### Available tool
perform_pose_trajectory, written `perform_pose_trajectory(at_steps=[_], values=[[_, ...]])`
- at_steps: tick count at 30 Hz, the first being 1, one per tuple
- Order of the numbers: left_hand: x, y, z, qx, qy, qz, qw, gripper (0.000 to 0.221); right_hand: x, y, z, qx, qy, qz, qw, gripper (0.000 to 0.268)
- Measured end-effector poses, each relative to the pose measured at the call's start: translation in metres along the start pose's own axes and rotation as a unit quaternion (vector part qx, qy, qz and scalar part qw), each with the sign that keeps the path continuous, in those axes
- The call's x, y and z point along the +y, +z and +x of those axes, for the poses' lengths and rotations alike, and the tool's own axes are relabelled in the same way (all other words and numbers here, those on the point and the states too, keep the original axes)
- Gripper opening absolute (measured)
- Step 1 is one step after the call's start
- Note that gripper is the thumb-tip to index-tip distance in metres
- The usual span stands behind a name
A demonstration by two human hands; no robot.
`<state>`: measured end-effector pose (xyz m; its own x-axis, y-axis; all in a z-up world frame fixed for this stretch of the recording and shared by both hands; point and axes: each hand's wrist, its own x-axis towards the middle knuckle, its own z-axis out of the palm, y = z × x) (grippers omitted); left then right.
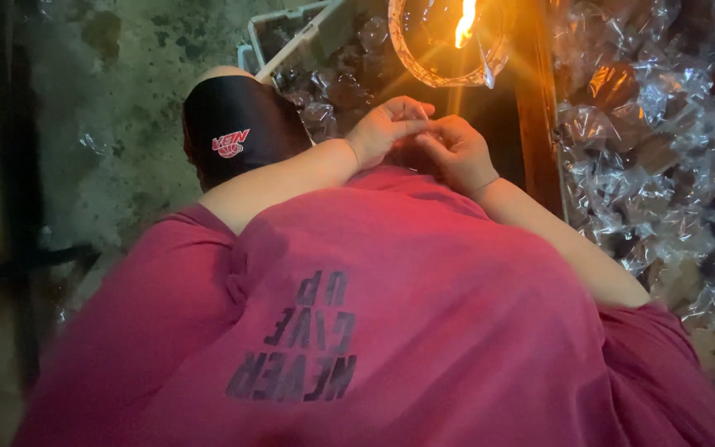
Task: Sealing small plastic bags containing bread or buns using a candle flame.
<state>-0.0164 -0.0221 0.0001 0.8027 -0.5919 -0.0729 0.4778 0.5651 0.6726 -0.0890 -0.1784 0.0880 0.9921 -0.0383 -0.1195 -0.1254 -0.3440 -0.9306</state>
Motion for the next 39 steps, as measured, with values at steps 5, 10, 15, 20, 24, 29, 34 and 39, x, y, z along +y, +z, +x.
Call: perform_pose_trajectory(at_steps=[5, 10, 15, 20, 24, 29, 34, 39], values=[[0.041, 0.016, -0.008, 0.147, 0.001, -0.006, 0.989, 0.012, -0.086, 0.008, -0.002, -0.027, 0.088, 0.214, 0.973, 0.023], [0.041, 0.018, -0.009, 0.156, -0.038, 0.084, 0.984, 0.025, -0.063, -0.027, 0.044, 0.109, 0.085, 0.012, 0.99, 0.019], [0.032, 0.012, -0.002, 0.145, -0.048, 0.136, 0.979, 0.024, 0.002, -0.052, 0.082, 0.158, 0.09, -0.06, 0.982, 0.021], [0.041, 0.027, -0.01, 0.064, -0.18, 0.093, 0.977, 0.074, -0.041, -0.029, 0.046, 0.081, 0.071, 0.055, 0.993, 0.027], [0.054, 0.033, -0.022, 0.018, -0.175, 0.18, 0.968, 0.031, -0.063, -0.016, 0.017, 0.071, 0.136, -0.049, 0.987, 0.032], [0.049, 0.03, -0.022, -0.023, -0.097, 0.209, 0.973, 0.021, -0.135, 0.002, -0.014, 0.065, 0.316, 0.084, 0.943, 0.048], [-0.005, -0.022, 0.0, -0.027, -0.087, 0.202, 0.975, 0.017, -0.023, -0.044, 0.009, 0.112, 0.144, -0.021, 0.983, 0.026], [0.069, 0.03, -0.029, 0.169, -0.308, 0.427, 0.833, 0.072, -0.026, -0.139, -0.001, 0.095, -0.195, -0.407, 0.887, 0.037]])
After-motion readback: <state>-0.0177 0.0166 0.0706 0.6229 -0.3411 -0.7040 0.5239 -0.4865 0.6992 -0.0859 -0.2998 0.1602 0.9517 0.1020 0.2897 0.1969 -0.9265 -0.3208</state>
